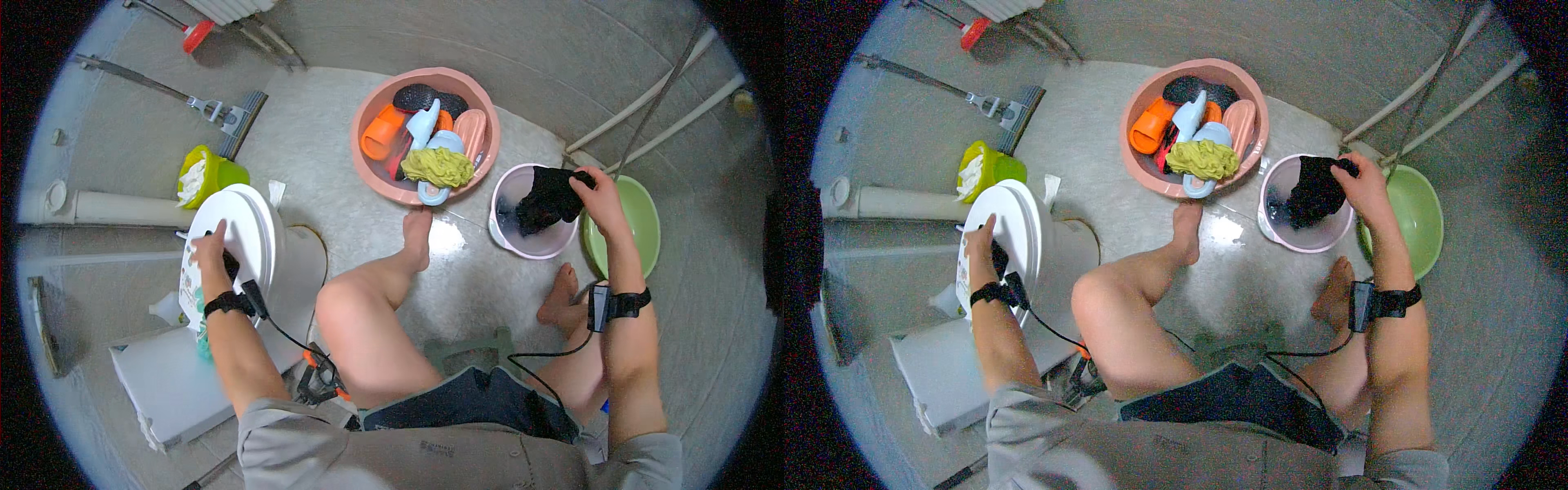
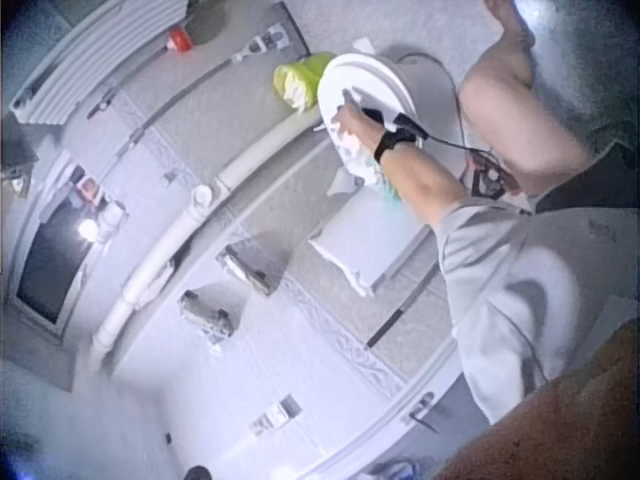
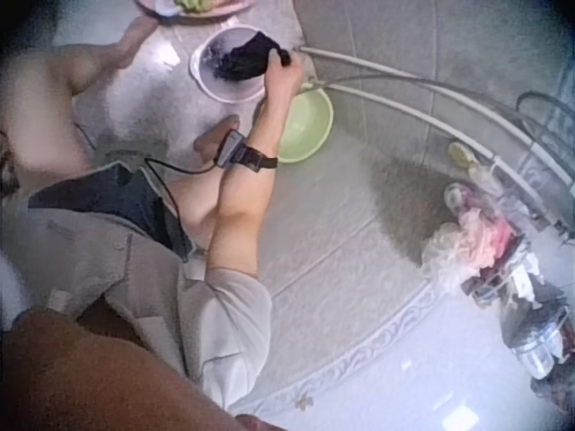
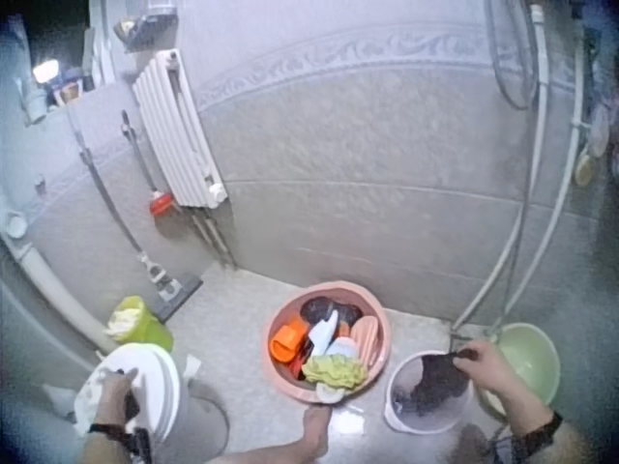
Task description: Manually scrubbing and rinsing items of clothing in plastic basins on a bathroom floor.
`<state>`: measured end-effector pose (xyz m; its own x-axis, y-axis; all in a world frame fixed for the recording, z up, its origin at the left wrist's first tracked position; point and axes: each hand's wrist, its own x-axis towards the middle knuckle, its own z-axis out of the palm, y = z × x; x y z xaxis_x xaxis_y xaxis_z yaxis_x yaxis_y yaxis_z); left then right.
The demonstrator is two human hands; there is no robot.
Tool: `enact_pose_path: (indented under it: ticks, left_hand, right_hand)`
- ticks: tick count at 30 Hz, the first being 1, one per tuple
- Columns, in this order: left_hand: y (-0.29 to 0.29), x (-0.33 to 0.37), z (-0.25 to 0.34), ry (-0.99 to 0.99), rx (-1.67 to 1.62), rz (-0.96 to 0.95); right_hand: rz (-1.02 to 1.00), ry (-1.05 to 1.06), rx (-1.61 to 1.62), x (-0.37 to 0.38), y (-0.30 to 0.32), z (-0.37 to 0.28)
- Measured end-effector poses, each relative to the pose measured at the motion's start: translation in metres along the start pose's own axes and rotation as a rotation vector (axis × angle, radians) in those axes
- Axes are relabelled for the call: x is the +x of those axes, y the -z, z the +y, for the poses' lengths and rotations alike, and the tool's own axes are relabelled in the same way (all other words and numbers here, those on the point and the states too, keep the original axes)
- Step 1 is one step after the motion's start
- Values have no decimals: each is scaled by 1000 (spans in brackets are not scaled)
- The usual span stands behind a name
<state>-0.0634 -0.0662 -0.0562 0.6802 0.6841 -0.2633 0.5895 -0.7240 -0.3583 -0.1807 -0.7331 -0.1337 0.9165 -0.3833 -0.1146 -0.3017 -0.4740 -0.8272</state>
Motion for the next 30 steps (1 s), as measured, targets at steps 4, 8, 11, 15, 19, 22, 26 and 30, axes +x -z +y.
enact_pose_path:
  ticks: [4, 8, 11, 15, 19, 22, 26, 30]
  left_hand:
    - [10, -22, 15, -296, -607, 313]
    - [44, -206, 106, -662, -736, -23]
    - [25, -306, 130, -952, -647, -26]
    - [34, -440, 176, -1074, -1035, -619]
    - [16, -497, 224, -1255, -1106, -347]
    - [15, -493, 267, -1083, -1371, -471]
    - [-32, -421, 339, -957, -1705, -338]
    - [-91, -405, 354, -317, -1508, -1239]
  right_hand:
    - [-9, 121, -62, 4, -12, 0]
    - [-12, 173, -210, 0, 2, 3]
    - [-83, 149, -265, -13, 3, -18]
    - [7, 197, -241, -9, 10, -9]
    - [-19, 195, -137, -9, 12, -13]
    - [-46, 197, -130, -3, 17, -1]
    - [5, 249, -107, -7, 26, -5]
    - [-28, 220, 138, -13, 28, 3]
